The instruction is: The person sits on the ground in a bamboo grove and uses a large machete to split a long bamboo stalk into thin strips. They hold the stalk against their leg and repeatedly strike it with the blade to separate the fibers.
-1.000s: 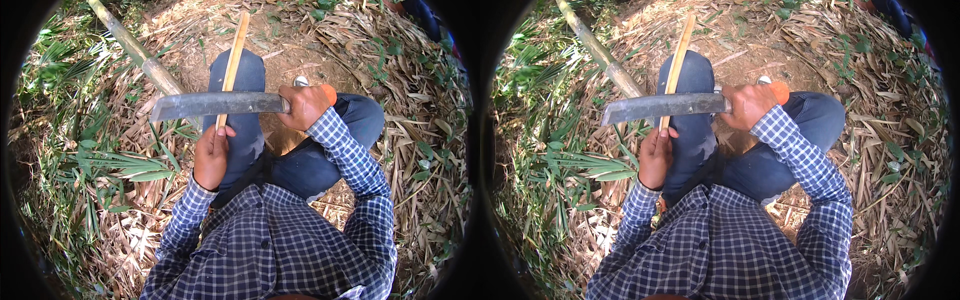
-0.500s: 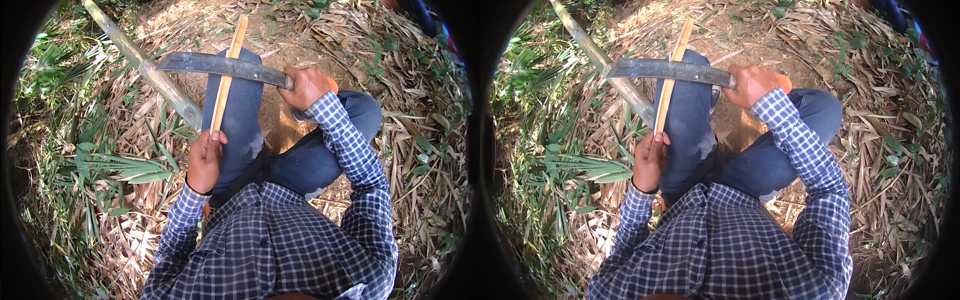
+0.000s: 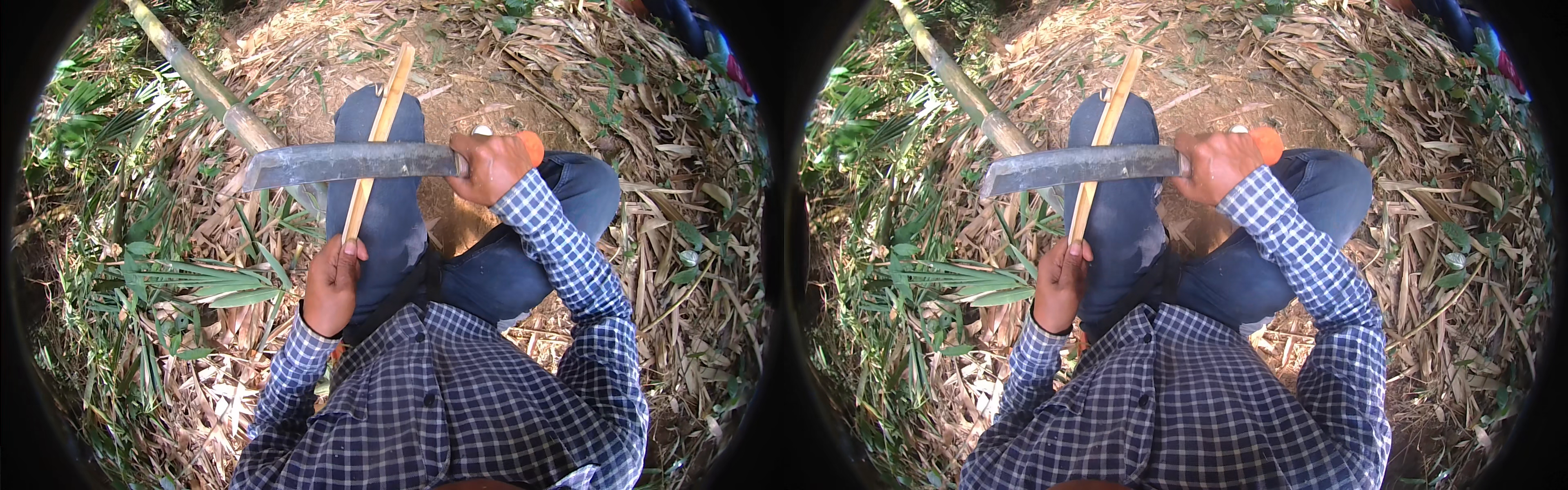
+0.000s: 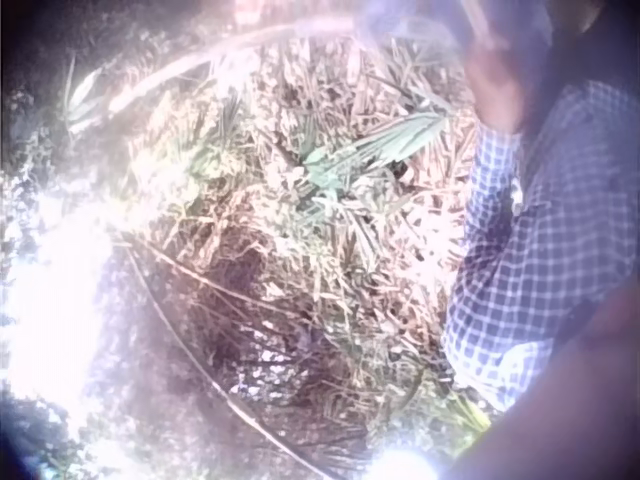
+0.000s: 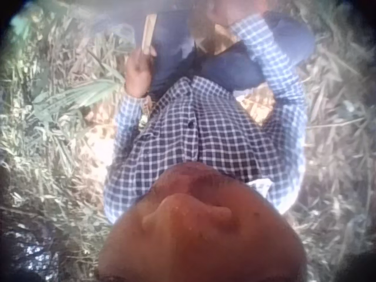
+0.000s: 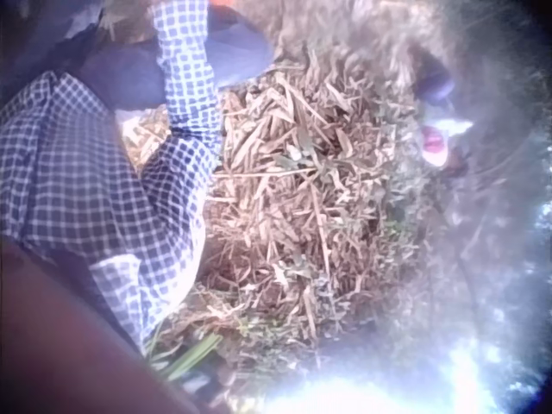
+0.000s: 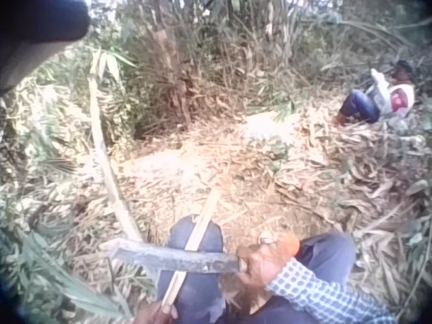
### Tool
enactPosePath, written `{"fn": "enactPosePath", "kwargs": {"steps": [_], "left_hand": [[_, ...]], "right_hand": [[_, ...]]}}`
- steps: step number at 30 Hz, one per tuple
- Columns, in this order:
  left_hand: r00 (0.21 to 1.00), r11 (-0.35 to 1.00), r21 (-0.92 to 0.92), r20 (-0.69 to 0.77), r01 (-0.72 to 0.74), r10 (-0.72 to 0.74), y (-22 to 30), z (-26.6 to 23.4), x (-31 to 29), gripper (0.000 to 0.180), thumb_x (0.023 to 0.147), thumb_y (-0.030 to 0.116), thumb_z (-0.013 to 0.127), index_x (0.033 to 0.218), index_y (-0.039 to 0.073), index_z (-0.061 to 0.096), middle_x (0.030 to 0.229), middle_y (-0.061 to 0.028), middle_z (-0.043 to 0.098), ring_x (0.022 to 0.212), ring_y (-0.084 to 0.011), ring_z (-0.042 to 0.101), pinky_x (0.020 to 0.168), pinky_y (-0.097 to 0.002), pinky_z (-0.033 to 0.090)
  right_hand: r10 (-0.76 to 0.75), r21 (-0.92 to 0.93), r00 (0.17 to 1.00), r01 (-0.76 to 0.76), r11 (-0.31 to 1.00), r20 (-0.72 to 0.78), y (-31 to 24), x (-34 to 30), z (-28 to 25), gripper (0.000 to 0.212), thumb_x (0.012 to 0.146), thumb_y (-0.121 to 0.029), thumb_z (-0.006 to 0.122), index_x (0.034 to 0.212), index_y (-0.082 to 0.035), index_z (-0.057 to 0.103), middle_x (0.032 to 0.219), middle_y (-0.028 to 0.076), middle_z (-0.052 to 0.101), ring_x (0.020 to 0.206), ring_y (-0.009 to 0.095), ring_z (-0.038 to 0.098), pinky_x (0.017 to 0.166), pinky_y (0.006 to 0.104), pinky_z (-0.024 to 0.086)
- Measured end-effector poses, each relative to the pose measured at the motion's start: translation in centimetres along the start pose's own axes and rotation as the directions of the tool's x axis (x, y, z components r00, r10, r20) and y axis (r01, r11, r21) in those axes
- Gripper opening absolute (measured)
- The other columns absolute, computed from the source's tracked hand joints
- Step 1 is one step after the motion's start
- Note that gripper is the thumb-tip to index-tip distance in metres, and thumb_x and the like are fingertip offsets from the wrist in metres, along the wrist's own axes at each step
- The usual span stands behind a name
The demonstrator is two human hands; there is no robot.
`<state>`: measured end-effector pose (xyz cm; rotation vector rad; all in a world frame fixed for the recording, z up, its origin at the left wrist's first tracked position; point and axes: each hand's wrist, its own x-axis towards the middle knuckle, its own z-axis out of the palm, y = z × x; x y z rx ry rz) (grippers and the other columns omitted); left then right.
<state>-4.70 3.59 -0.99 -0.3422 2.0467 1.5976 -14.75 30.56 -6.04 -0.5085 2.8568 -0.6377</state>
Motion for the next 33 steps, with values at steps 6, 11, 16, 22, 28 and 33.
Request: {"fn": "enactPosePath", "kwargs": {"steps": [6, 11, 16, 22, 28, 33], "left_hand": [[1.000, 1.000, -0.015, -0.002, 0.023, -0.023, 0.0, -0.2, -0.5, 0.030, 0.106, 0.022, 0.041, 0.086, 0.004, 0.054, 0.059, 0.0047, 0.036, 0.053, -0.0044, 0.031, 0.049, -0.0240, 0.026], [1.000, 0.999, 0.033, -0.011, 0.007, -0.007, -0.3, -0.1, -0.7, 0.030, 0.106, 0.022, 0.041, 0.085, 0.005, 0.054, 0.060, 0.0048, 0.037, 0.054, -0.0045, 0.032, 0.050, -0.0238, 0.026], [0.999, 1.000, 0.023, -0.039, -0.018, 0.019, -0.3, -0.1, -0.6, 0.031, 0.106, 0.023, 0.040, 0.091, 0.003, 0.058, 0.061, 0.0048, 0.037, 0.055, -0.0046, 0.032, 0.051, -0.0236, 0.027], [0.997, 0.991, -0.134, -0.080, 0.008, -0.018, 1.6, 0.5, 1.4, 0.038, 0.107, 0.029, 0.040, 0.113, -0.001, 0.062, 0.066, 0.0045, 0.037, 0.059, -0.0036, 0.032, 0.052, -0.0213, 0.026], [0.994, 0.977, -0.206, -0.075, 0.058, -0.075, 1.4, 1.4, 2.9, 0.041, 0.106, 0.031, 0.042, 0.125, -0.001, 0.060, 0.069, 0.0058, 0.039, 0.057, -0.0021, 0.033, 0.050, -0.0197, 0.025], [0.985, 0.982, -0.186, -0.167, 0.017, -0.048, 1.0, 2.1, 2.2, 0.045, 0.104, 0.031, 0.047, 0.136, 0.000, 0.053, 0.071, 0.0065, 0.042, 0.052, -0.0007, 0.032, 0.045, -0.0185, 0.024]], "right_hand": [[0.150, 0.014, 0.984, -0.149, 0.989, -0.095, 1.9, 2.2, -0.1, 0.021, 0.075, -0.029, 0.069, 0.084, -0.011, 0.067, 0.060, 0.016, 0.063, 0.057, 0.036, 0.065, 0.057, 0.0473, 0.053], [0.106, -0.053, 0.992, -0.110, 0.993, -0.068, 3.2, 2.4, 1.1, 0.022, 0.079, -0.031, 0.065, 0.088, -0.011, 0.071, 0.059, 0.015, 0.064, 0.054, 0.032, 0.066, 0.056, 0.0448, 0.054], [0.488, 0.113, 0.864, -0.477, 0.872, -0.126, 6.6, 4.3, -0.4, 0.027, 0.080, -0.030, 0.064, 0.090, -0.007, 0.072, 0.065, 0.018, 0.067, 0.060, 0.030, 0.068, 0.060, 0.0435, 0.054], [0.281, 0.261, 0.954, -0.247, 0.933, -0.101, 0.8, -0.2, -0.1, 0.023, 0.075, -0.025, 0.070, 0.089, -0.006, 0.068, 0.066, 0.020, 0.064, 0.062, 0.038, 0.066, 0.061, 0.0449, 0.052], [-0.021, 0.221, 0.998, 0.033, 0.975, -0.056, -2.3, -2.9, 1.4, 0.023, 0.072, -0.022, 0.071, 0.087, -0.006, 0.064, 0.067, 0.018, 0.063, 0.063, 0.038, 0.064, 0.058, 0.0462, 0.051], [0.034, 0.104, 0.998, -0.029, 0.994, -0.046, -0.9, -1.8, 1.0, 0.029, 0.072, -0.027, 0.072, 0.089, -0.006, 0.062, 0.069, 0.016, 0.066, 0.061, 0.036, 0.066, 0.057, 0.0468, 0.052]]}}
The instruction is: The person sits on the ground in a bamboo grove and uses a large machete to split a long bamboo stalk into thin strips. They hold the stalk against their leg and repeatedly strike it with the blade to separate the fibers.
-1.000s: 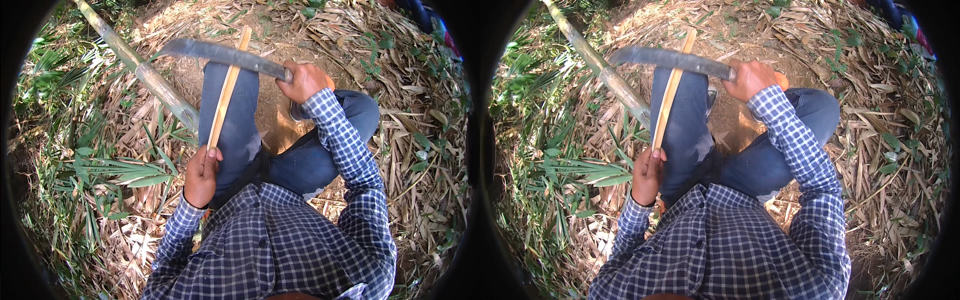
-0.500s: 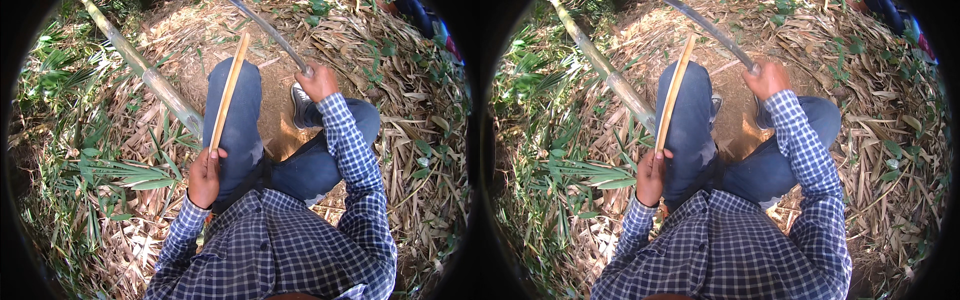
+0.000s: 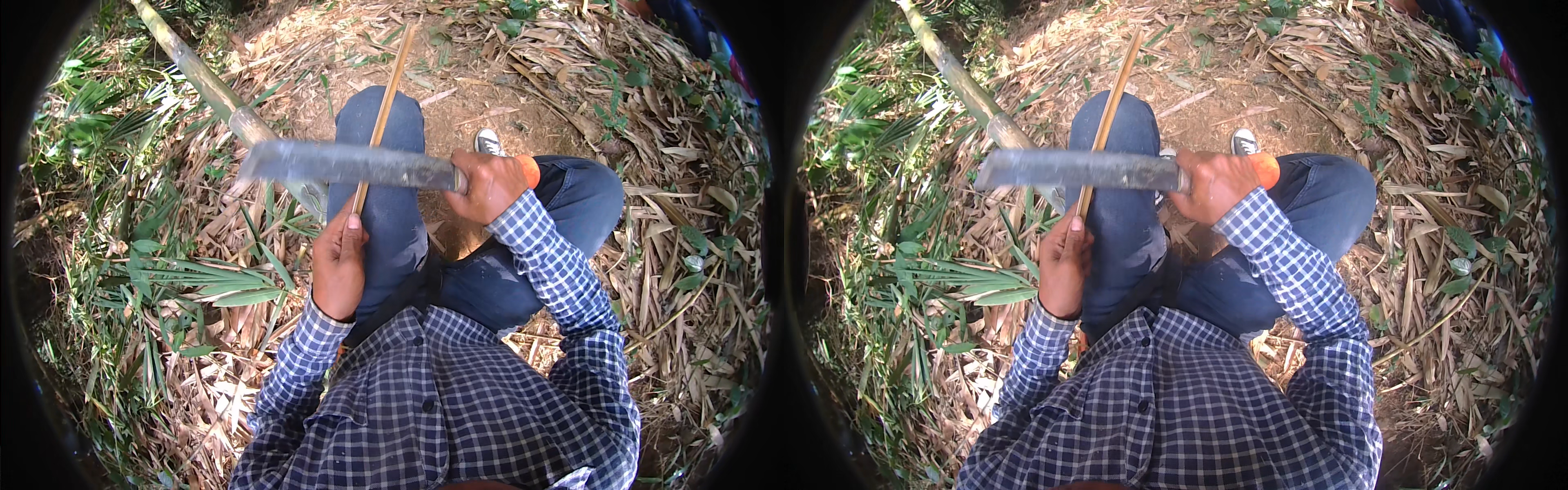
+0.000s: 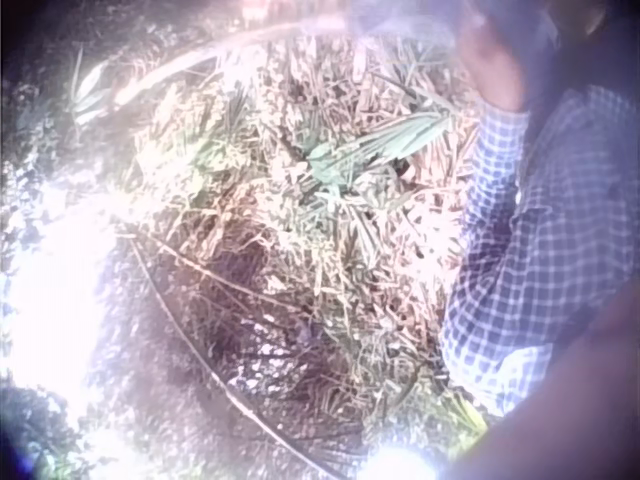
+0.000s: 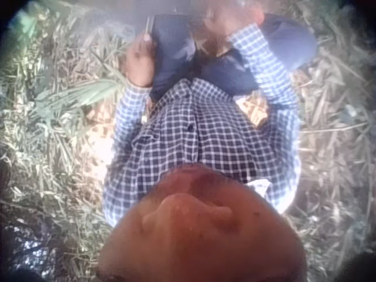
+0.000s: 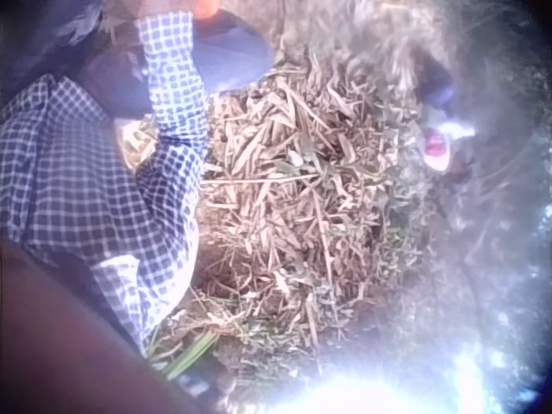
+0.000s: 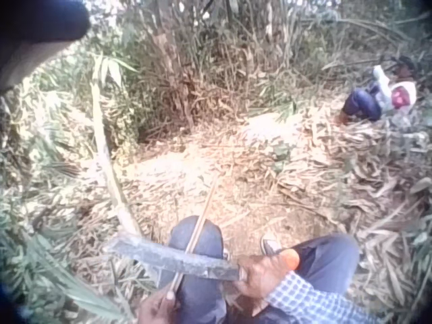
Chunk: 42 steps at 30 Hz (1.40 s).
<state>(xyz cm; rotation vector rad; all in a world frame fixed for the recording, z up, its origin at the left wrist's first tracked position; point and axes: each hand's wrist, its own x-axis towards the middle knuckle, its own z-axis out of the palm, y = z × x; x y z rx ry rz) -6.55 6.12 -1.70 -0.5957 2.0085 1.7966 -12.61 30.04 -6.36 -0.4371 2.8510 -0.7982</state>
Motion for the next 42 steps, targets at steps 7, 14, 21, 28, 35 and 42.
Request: {"fn": "enactPosePath", "kwargs": {"steps": [7, 14, 21, 28, 35, 42], "left_hand": [[0.982, 0.956, 0.228, -0.012, -0.183, 0.191, -1.2, -0.5, -0.3, 0.045, 0.105, 0.028, 0.045, 0.140, 0.000, 0.048, 0.070, 0.0050, 0.043, 0.060, -0.0035, 0.037, 0.053, -0.0201, 0.030], [0.979, 0.922, 0.337, -0.005, -0.192, 0.206, -0.3, -0.9, -1.7, 0.041, 0.106, 0.022, 0.042, 0.140, 0.002, 0.049, 0.068, 0.0026, 0.044, 0.061, -0.0055, 0.038, 0.055, -0.0224, 0.033], [0.992, 0.934, 0.339, -0.023, -0.109, 0.125, -0.5, -1.6, -3.1, 0.042, 0.106, 0.023, 0.040, 0.141, 0.000, 0.048, 0.072, 0.0017, 0.049, 0.062, -0.0057, 0.038, 0.057, -0.0225, 0.034], [0.995, 0.944, 0.323, -0.055, -0.067, 0.089, -1.4, -2.0, -3.6, 0.041, 0.106, 0.021, 0.042, 0.139, -0.001, 0.049, 0.077, 0.0003, 0.053, 0.069, -0.0070, 0.042, 0.062, -0.0232, 0.038], [0.981, 0.951, 0.253, -0.021, -0.180, 0.191, -3.0, -2.8, -2.9, 0.045, 0.106, 0.032, 0.041, 0.133, -0.001, 0.053, 0.064, 0.0067, 0.038, 0.050, -0.0017, 0.031, 0.045, -0.0195, 0.022], [0.972, 0.916, -0.335, 0.153, 0.220, -0.178, 0.9, -0.4, -0.5, 0.023, 0.105, 0.025, 0.042, 0.097, 0.006, 0.051, 0.068, 0.0024, 0.042, 0.046, -0.0038, 0.030, 0.039, -0.0188, 0.026]], "right_hand": [[-0.090, -0.025, 0.996, 0.091, 0.996, 0.022, -0.1, -0.8, 0.2, 0.030, 0.071, -0.027, 0.073, 0.090, -0.006, 0.063, 0.067, 0.015, 0.066, 0.060, 0.034, 0.067, 0.057, 0.0467, 0.053], [0.079, -0.003, 0.995, -0.079, 0.997, -0.058, 1.4, 1.4, -0.2, 0.024, 0.074, -0.028, 0.069, 0.086, -0.008, 0.065, 0.063, 0.018, 0.064, 0.059, 0.037, 0.065, 0.057, 0.0489, 0.052], [0.137, -0.052, 0.980, -0.146, 0.988, -0.144, 3.1, 3.5, -0.5, 0.022, 0.075, -0.027, 0.068, 0.084, -0.008, 0.063, 0.059, 0.015, 0.061, 0.057, 0.037, 0.062, 0.055, 0.0488, 0.049], [0.081, -0.081, 0.997, -0.080, 0.993, 0.007, 2.9, 3.7, -0.8, 0.025, 0.079, -0.029, 0.065, 0.091, -0.008, 0.069, 0.064, 0.017, 0.066, 0.059, 0.036, 0.067, 0.059, 0.0488, 0.055], [0.359, 0.063, 0.917, -0.353, 0.933, -0.176, 6.2, 6.7, -0.9, 0.029, 0.081, -0.027, 0.065, 0.100, -0.007, 0.071, 0.062, 0.017, 0.064, 0.052, 0.032, 0.064, 0.051, 0.0435, 0.052], [0.043, 0.256, 0.998, -0.031, 0.966, -0.042, -1.2, -2.0, 0.9, 0.025, 0.073, -0.026, 0.072, 0.086, -0.006, 0.064, 0.061, 0.016, 0.062, 0.056, 0.037, 0.063, 0.052, 0.0432, 0.050]]}}
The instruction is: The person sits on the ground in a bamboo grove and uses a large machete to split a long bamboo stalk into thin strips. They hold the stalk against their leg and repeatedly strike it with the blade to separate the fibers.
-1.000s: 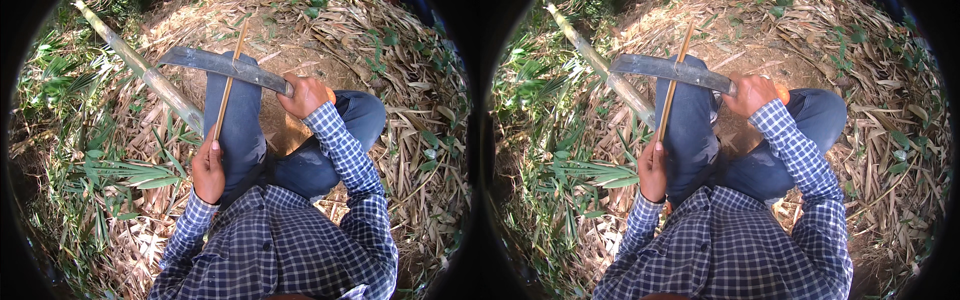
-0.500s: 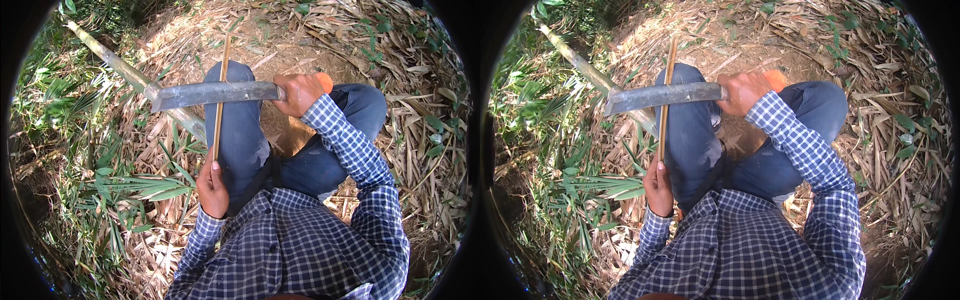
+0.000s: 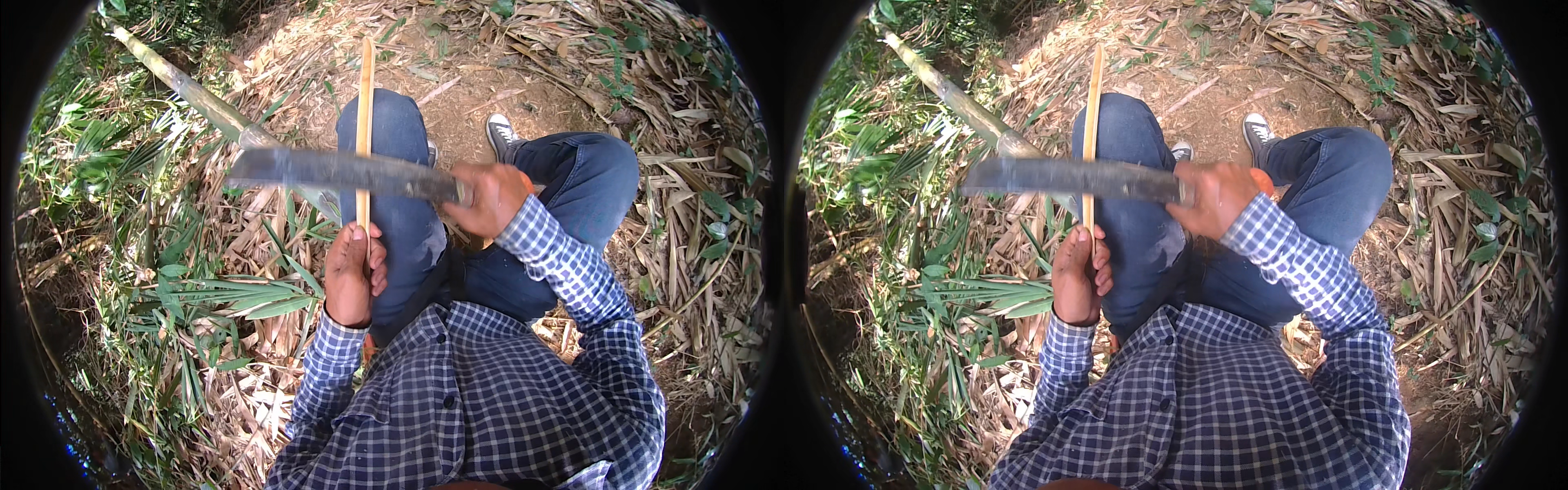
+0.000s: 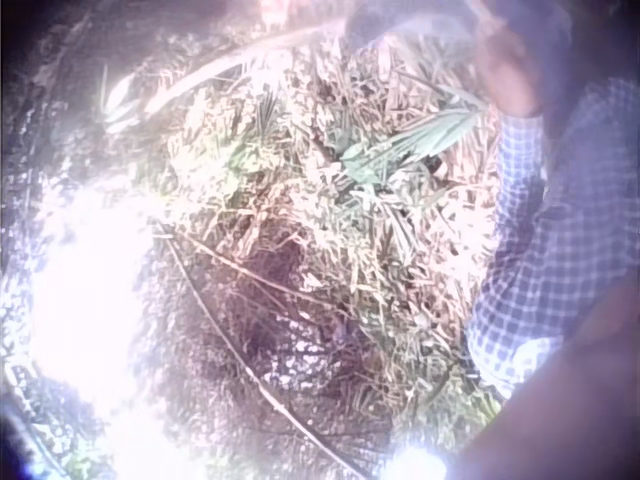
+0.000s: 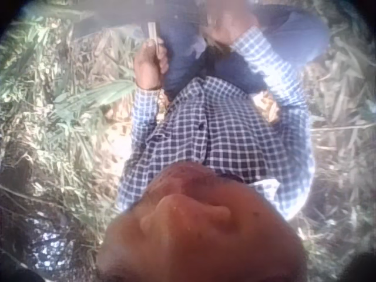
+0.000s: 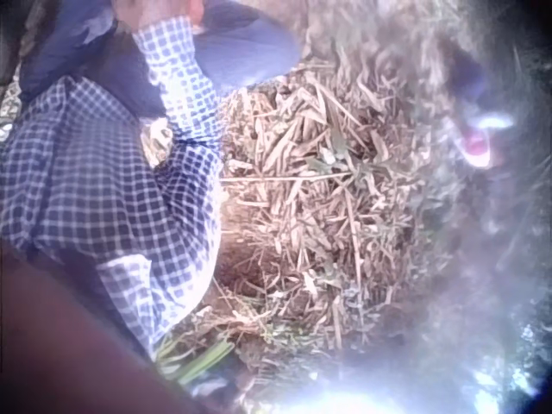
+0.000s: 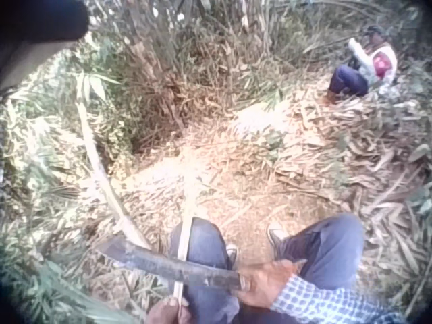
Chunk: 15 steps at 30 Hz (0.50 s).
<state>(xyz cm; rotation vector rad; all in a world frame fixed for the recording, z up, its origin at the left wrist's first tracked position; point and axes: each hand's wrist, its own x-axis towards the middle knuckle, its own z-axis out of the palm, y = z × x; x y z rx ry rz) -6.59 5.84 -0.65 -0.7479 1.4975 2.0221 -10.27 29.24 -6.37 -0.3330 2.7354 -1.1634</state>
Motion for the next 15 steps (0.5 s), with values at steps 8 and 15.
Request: {"fn": "enactPosePath", "kwargs": {"steps": [8, 15], "left_hand": [[0.999, 1.000, -0.019, 0.031, 0.021, -0.020, 0.0, 0.3, -0.5, 0.027, 0.107, 0.028, 0.038, 0.095, 0.007, 0.051, 0.062, 0.0054, 0.035, 0.043, -0.0027, 0.024, 0.037, -0.0193, 0.022], [0.998, 0.998, -0.003, 0.022, 0.058, -0.058, -0.2, 0.3, -1.7, 0.025, 0.106, 0.026, 0.040, 0.097, 0.007, 0.053, 0.062, 0.0062, 0.036, 0.043, -0.0020, 0.025, 0.035, -0.0176, 0.022]], "right_hand": [[0.003, -0.119, 1.000, -0.001, 0.993, 0.013, 1.6, -0.4, -0.1, 0.030, 0.070, -0.027, 0.075, 0.089, -0.006, 0.064, 0.065, 0.015, 0.064, 0.063, 0.036, 0.066, 0.059, 0.0462, 0.051], [-0.031, -0.104, 0.999, 0.034, 0.994, 0.031, 1.7, -0.6, -0.3, 0.029, 0.070, -0.027, 0.073, 0.090, -0.008, 0.066, 0.063, 0.017, 0.064, 0.061, 0.038, 0.065, 0.057, 0.0475, 0.052]]}}
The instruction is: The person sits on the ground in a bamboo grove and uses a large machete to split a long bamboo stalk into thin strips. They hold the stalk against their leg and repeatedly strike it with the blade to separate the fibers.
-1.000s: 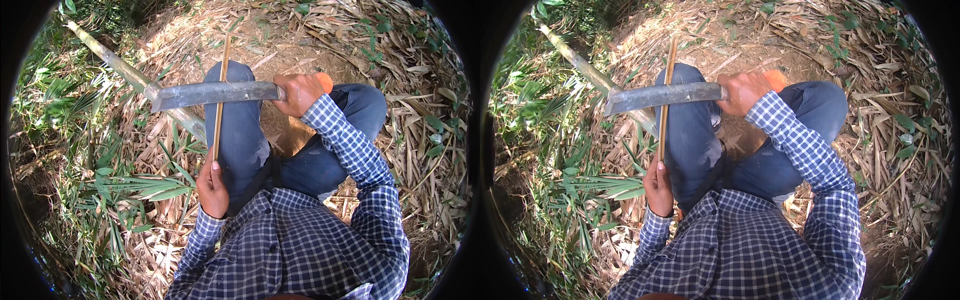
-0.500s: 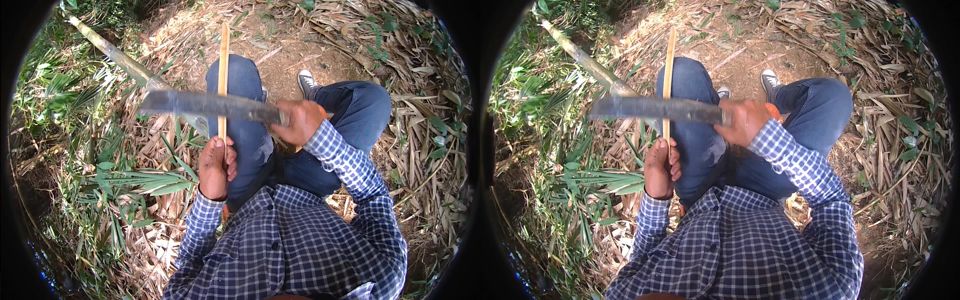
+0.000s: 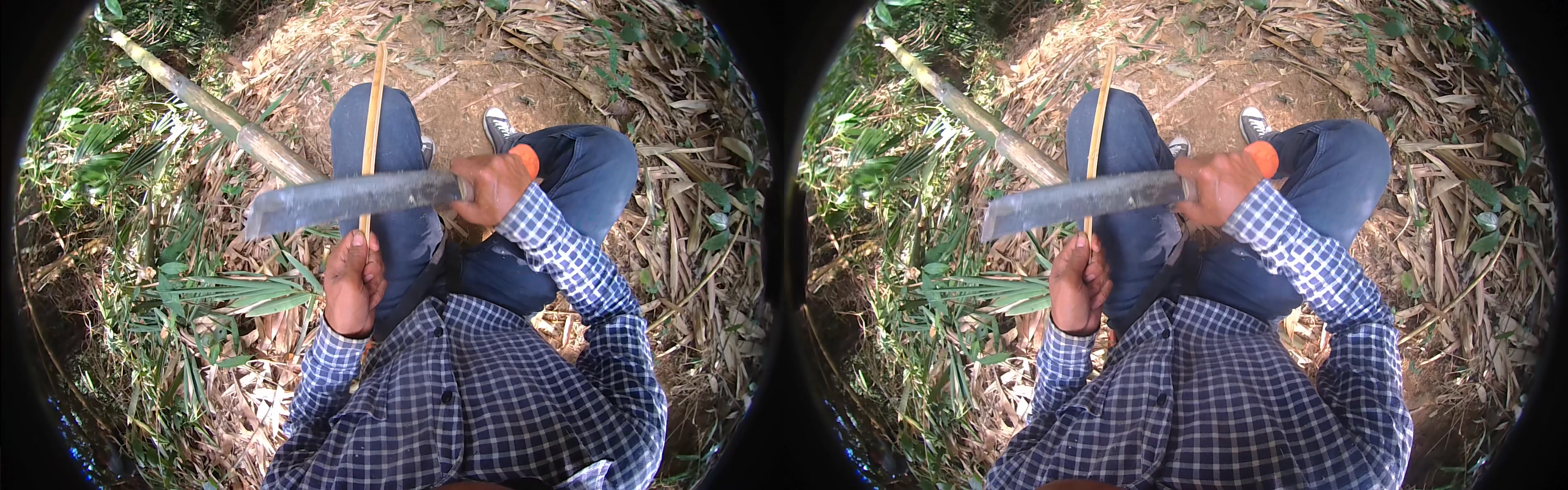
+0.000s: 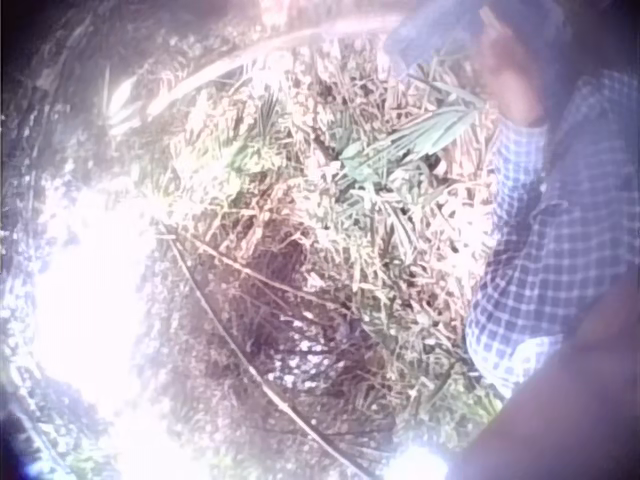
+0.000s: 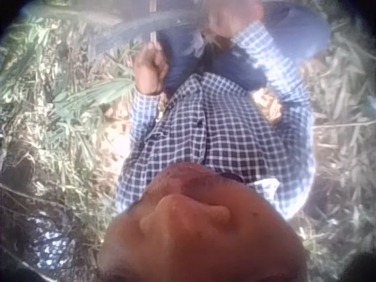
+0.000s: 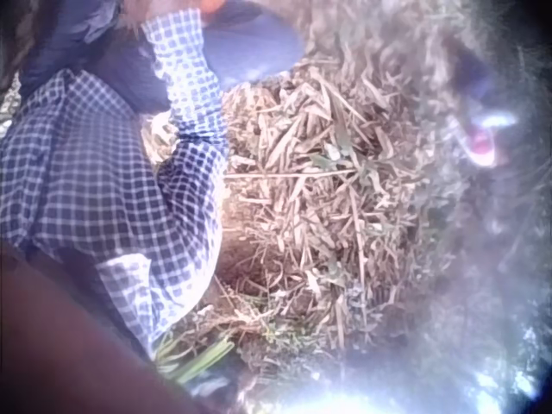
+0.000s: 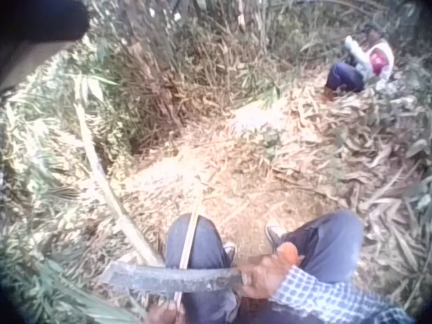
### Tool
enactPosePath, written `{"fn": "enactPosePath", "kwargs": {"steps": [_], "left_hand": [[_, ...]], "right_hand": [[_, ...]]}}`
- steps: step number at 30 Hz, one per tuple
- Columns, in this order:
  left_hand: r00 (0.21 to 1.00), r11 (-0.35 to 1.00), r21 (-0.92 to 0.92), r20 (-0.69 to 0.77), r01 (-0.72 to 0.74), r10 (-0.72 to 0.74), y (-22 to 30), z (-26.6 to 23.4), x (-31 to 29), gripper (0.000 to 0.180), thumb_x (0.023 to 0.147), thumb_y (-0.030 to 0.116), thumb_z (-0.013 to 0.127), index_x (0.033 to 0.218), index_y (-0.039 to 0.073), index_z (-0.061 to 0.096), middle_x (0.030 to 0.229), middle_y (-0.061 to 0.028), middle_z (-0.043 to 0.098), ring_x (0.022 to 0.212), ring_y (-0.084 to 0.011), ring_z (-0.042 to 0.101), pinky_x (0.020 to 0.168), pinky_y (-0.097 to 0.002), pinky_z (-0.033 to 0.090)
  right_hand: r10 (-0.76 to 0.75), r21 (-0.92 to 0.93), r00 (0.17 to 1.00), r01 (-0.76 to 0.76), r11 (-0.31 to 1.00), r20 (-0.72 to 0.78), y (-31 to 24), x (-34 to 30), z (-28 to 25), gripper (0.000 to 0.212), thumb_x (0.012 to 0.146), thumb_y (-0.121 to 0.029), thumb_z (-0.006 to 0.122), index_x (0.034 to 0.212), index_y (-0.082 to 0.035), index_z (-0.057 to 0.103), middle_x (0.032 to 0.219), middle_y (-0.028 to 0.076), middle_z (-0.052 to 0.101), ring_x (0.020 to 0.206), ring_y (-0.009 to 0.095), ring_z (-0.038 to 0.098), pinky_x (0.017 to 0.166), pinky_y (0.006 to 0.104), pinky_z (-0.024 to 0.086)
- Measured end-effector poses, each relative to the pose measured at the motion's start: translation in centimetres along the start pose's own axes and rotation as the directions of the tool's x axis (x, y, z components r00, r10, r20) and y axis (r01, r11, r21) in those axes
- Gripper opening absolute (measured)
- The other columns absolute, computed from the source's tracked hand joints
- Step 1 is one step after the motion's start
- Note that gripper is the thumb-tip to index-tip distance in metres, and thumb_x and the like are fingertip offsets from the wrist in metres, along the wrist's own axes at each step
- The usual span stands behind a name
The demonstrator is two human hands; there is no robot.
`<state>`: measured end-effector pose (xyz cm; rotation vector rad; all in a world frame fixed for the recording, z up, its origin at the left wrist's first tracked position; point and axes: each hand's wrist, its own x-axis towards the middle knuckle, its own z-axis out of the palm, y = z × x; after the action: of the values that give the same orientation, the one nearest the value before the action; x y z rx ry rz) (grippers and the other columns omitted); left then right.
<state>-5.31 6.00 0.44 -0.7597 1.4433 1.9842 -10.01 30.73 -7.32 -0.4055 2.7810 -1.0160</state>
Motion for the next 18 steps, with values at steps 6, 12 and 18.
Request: {"fn": "enactPosePath", "kwargs": {"steps": [6, 12, 18], "left_hand": [[1.000, 1.000, 0.007, -0.004, 0.002, -0.002, -0.1, -0.9, -1.4, 0.025, 0.106, 0.026, 0.040, 0.094, 0.008, 0.052, 0.062, 0.0058, 0.037, 0.043, -0.0022, 0.024, 0.035, -0.0180, 0.021], [1.000, 0.998, 0.061, -0.031, -0.004, 0.006, -0.7, -1.6, -2.1, 0.025, 0.106, 0.026, 0.040, 0.093, 0.008, 0.051, 0.061, 0.0056, 0.036, 0.042, -0.0027, 0.024, 0.035, -0.0186, 0.021], [1.000, 0.999, -0.043, -0.010, 0.011, -0.011, -0.4, -1.9, -1.8, 0.026, 0.105, 0.025, 0.040, 0.090, 0.008, 0.050, 0.060, 0.0053, 0.035, 0.043, -0.0038, 0.025, 0.036, -0.0196, 0.022]], "right_hand": [[0.192, -0.018, 0.980, -0.194, 0.981, -0.055, 0.6, 1.4, -0.8, 0.027, 0.070, -0.026, 0.072, 0.090, -0.008, 0.067, 0.063, 0.016, 0.063, 0.061, 0.038, 0.064, 0.059, 0.0472, 0.052], [0.134, -0.057, 0.991, -0.133, 0.989, 0.016, 2.3, 3.0, -1.1, 0.027, 0.073, -0.025, 0.070, 0.093, -0.007, 0.068, 0.067, 0.017, 0.065, 0.064, 0.038, 0.065, 0.060, 0.0471, 0.051], [0.277, -0.023, 0.953, -0.282, 0.959, -0.123, 3.5, 4.5, -1.4, 0.032, 0.075, -0.029, 0.070, 0.096, -0.005, 0.071, 0.069, 0.019, 0.067, 0.064, 0.034, 0.068, 0.062, 0.0463, 0.054]]}}
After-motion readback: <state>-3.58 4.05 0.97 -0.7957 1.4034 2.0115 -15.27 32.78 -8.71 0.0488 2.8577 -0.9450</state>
